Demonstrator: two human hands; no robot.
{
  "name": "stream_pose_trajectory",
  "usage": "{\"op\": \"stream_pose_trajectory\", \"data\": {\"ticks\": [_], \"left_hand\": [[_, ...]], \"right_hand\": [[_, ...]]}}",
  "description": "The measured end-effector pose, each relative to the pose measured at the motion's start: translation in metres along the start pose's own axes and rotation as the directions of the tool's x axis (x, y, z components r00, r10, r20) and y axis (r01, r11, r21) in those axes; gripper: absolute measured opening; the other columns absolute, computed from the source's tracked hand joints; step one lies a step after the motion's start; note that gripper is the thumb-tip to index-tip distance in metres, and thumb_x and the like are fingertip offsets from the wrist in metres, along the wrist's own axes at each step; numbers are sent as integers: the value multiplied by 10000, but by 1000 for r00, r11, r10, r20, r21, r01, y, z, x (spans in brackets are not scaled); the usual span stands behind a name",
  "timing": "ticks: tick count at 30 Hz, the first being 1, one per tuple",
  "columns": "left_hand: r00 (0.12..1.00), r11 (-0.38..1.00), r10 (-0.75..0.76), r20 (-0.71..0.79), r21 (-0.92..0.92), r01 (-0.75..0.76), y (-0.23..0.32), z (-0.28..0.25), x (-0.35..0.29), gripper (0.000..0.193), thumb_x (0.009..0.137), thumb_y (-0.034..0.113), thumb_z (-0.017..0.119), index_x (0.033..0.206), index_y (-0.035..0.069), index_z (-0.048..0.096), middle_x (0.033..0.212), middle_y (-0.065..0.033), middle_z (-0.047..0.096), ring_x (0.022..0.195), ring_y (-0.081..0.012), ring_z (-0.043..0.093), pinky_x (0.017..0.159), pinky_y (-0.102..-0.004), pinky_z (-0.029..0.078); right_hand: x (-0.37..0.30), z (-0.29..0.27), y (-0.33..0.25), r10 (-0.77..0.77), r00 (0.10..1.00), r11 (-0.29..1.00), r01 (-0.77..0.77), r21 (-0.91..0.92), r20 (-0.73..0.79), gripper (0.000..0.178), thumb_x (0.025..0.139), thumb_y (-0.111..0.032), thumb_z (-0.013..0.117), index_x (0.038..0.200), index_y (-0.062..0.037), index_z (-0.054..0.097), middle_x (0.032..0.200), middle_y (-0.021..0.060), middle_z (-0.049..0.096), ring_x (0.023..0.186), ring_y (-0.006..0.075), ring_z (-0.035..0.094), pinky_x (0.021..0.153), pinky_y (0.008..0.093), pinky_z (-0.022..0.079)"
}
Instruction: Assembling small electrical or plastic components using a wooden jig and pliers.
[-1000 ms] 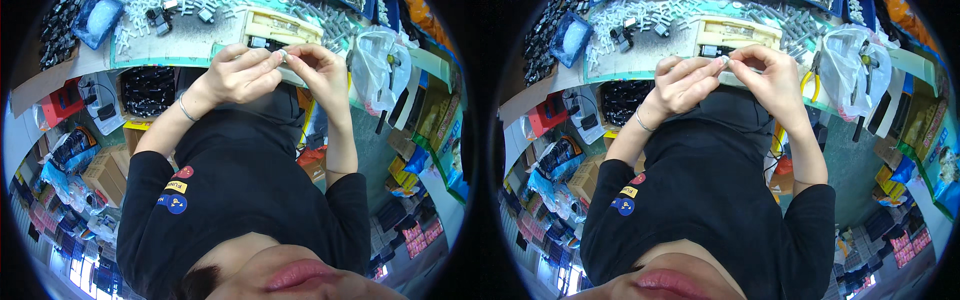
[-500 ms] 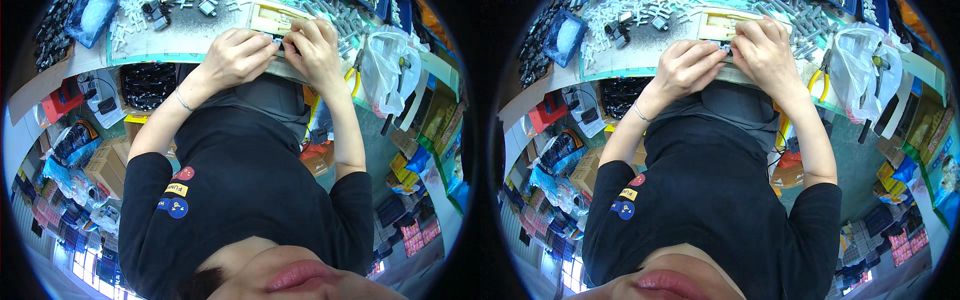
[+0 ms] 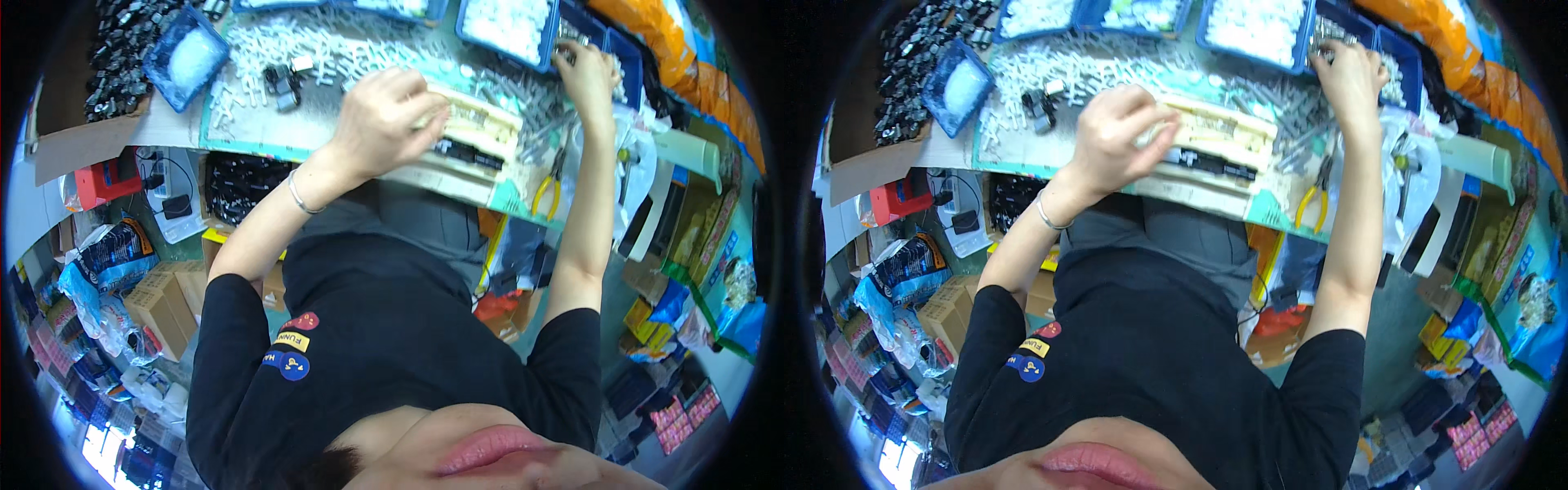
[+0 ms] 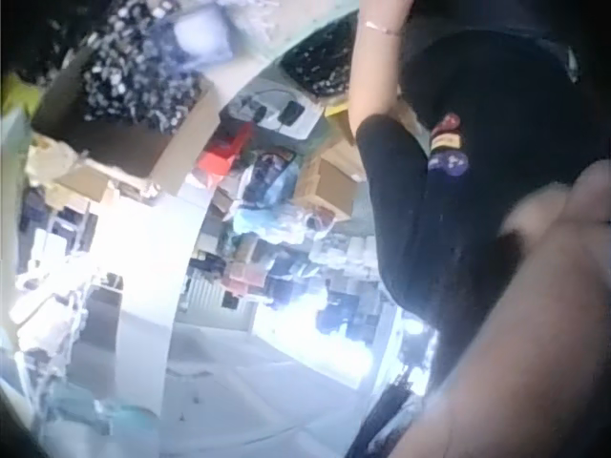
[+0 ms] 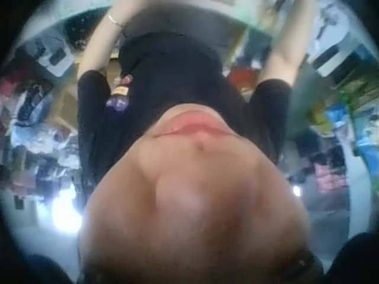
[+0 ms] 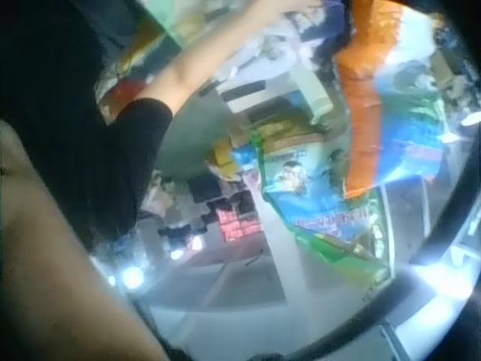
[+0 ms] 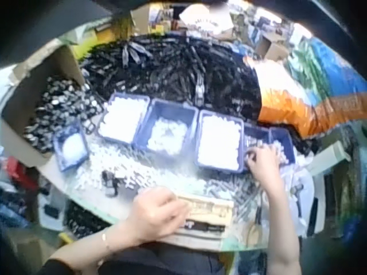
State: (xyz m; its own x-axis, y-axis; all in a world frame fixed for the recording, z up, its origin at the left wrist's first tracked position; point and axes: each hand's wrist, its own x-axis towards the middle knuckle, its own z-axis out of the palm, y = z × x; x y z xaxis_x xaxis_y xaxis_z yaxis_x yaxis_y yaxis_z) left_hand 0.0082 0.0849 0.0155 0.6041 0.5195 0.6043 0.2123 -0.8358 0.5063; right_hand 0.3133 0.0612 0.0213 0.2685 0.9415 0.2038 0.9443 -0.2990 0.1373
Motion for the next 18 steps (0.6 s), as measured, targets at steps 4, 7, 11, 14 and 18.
{"op": "stream_pose_trajectory", "data": {"ticks": [4, 7, 11, 14, 18], "left_hand": [[986, 965, -146, -76, 210, 159, -43, -28, 28, 96, 782, 115, 631, 842, 47, 663, 771, -75, 590, 702, -235, 576, 622, -319, 452], [982, 917, -166, -86, 354, 185, -73, -29, 53, 110, 790, 137, 616, 843, 64, 680, 787, -75, 600, 757, -251, 584, 667, -349, 470], [976, 854, -183, 121, 511, 97, -102, -12, 87, 116, 776, 151, 617, 804, 61, 684, 808, -87, 605, 791, -262, 584, 689, -369, 480], [975, 844, -89, 201, 535, -34, -114, 12, 104, 98, 745, 141, 626, 743, 63, 685, 790, -108, 631, 763, -277, 605, 705, -387, 483], [908, 798, -237, 345, 603, -21, -122, 22, 111, 77, 711, 126, 633, 691, 69, 682, 740, -134, 649, 711, -302, 633, 670, -394, 498]], "right_hand": [[16, 8, -12, -87, 995, 996, 87, 0, -46, 154, 741, -207, 600, 727, -82, 688, 716, 126, 651, 803, 302, 586, 786, 441, 364], [20, 3, -14, -113, 994, 993, 113, -31, 3, 160, 744, -193, 589, 707, -62, 673, 715, 144, 646, 791, 312, 589, 779, 445, 365], [21, 0, -11, -58, 998, 991, 61, 117, -25, 154, 756, -194, 584, 740, -59, 657, 770, 158, 644, 791, 322, 588, 738, 448, 398], [16, 1, -12, 4, 990, 959, 35, 281, -138, 103, 736, -134, 612, 753, -36, 641, 779, 149, 632, 774, 318, 586, 691, 414, 449], [8, -6, -17, 148, 981, 825, -50, 563, -129, 100, 710, -86, 631, 745, 7, 634, 750, 131, 638, 656, 239, 614, 620, 320, 479]]}}
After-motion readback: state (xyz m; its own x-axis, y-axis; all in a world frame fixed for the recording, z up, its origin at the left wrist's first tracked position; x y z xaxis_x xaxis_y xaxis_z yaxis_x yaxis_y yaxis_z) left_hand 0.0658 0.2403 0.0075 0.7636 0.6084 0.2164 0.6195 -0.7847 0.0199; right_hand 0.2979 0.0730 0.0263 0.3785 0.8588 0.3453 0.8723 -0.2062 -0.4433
